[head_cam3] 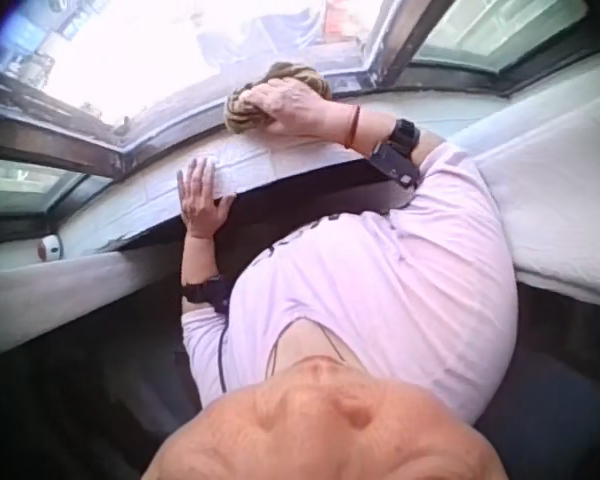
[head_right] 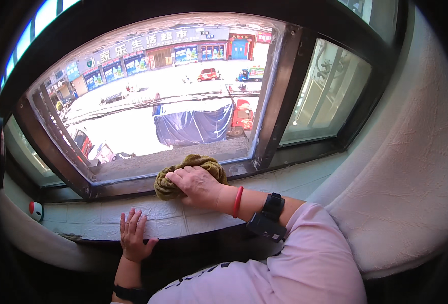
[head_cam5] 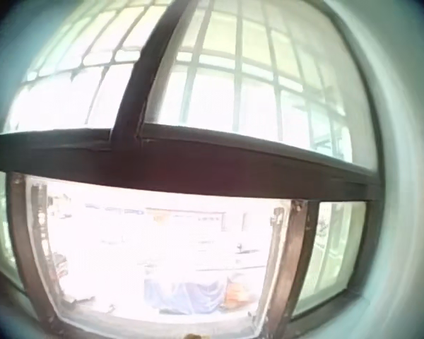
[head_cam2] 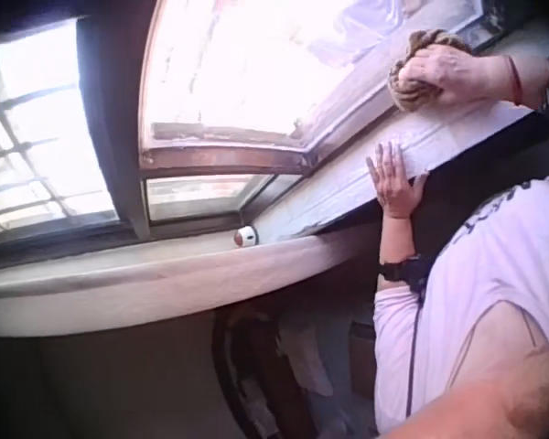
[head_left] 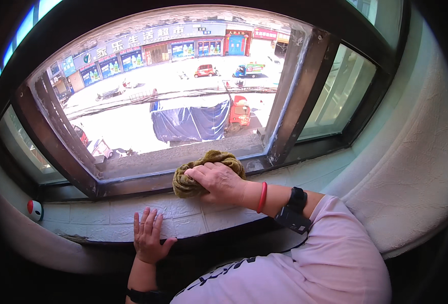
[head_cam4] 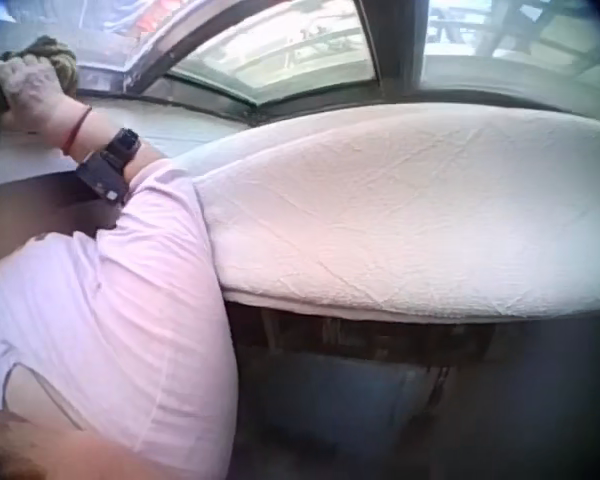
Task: Cleaning the headboard of a bed and a window sill with a cloth.
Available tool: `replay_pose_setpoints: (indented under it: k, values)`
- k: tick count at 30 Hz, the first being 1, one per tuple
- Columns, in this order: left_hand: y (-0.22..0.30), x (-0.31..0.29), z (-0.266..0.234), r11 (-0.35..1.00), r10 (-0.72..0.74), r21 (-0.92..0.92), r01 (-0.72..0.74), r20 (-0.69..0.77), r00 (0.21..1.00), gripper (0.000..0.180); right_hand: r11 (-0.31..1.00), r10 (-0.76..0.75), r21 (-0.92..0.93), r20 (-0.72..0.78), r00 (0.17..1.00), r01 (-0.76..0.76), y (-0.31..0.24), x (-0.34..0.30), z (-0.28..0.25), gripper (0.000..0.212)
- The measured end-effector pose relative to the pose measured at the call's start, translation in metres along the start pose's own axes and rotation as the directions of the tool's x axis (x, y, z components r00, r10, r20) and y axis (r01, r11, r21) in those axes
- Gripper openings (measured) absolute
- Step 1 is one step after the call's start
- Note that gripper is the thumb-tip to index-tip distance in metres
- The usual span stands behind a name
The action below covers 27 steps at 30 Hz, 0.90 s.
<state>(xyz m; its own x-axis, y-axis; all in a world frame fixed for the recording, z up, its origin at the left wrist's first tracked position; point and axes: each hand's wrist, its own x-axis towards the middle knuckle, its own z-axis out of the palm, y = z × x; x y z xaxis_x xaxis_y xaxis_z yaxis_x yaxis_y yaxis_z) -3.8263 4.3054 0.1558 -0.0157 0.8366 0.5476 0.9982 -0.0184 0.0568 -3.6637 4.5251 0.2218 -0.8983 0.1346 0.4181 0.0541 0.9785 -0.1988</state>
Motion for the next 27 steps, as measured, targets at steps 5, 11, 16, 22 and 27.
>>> replay_pose_setpoints:
  k: [5, 11, 16, 22, 27]
  values:
    - [0.002, -0.001, 0.003, 0.997, -0.057, 0.048, 0.059, -0.034, 0.998, 0.066, 0.949, 0.265, 0.235, -0.236, 0.935, -0.21, 0.025, -0.092, -0.057, 0.057]
    - [0.008, 0.009, 0.002, 0.985, -0.169, -0.039, 0.166, -0.08, 0.982, 0.069, 0.747, 0.649, 0.598, -0.563, 0.511, -0.29, 0.071, -0.19, -0.135, 0.041]
    - [0.014, 0.017, 0.009, 0.986, -0.164, 0.026, 0.164, -0.022, 0.986, 0.068, 0.876, 0.416, 0.02, -0.538, 0.733, -0.482, 0.123, -0.181, -0.1, 0.047]
    - [0.014, 0.013, 0.01, 0.978, -0.197, 0.074, 0.195, 0.013, 0.98, 0.069, 0.906, 0.357, -0.108, -0.323, 0.877, -0.408, 0.146, -0.173, -0.076, 0.043]
    - [0.013, 0.014, 0.011, 0.974, -0.198, 0.117, 0.194, 0.023, 0.98, 0.07, 0.804, 0.475, -0.275, -0.235, 0.848, -0.527, 0.189, -0.195, -0.111, 0.035]
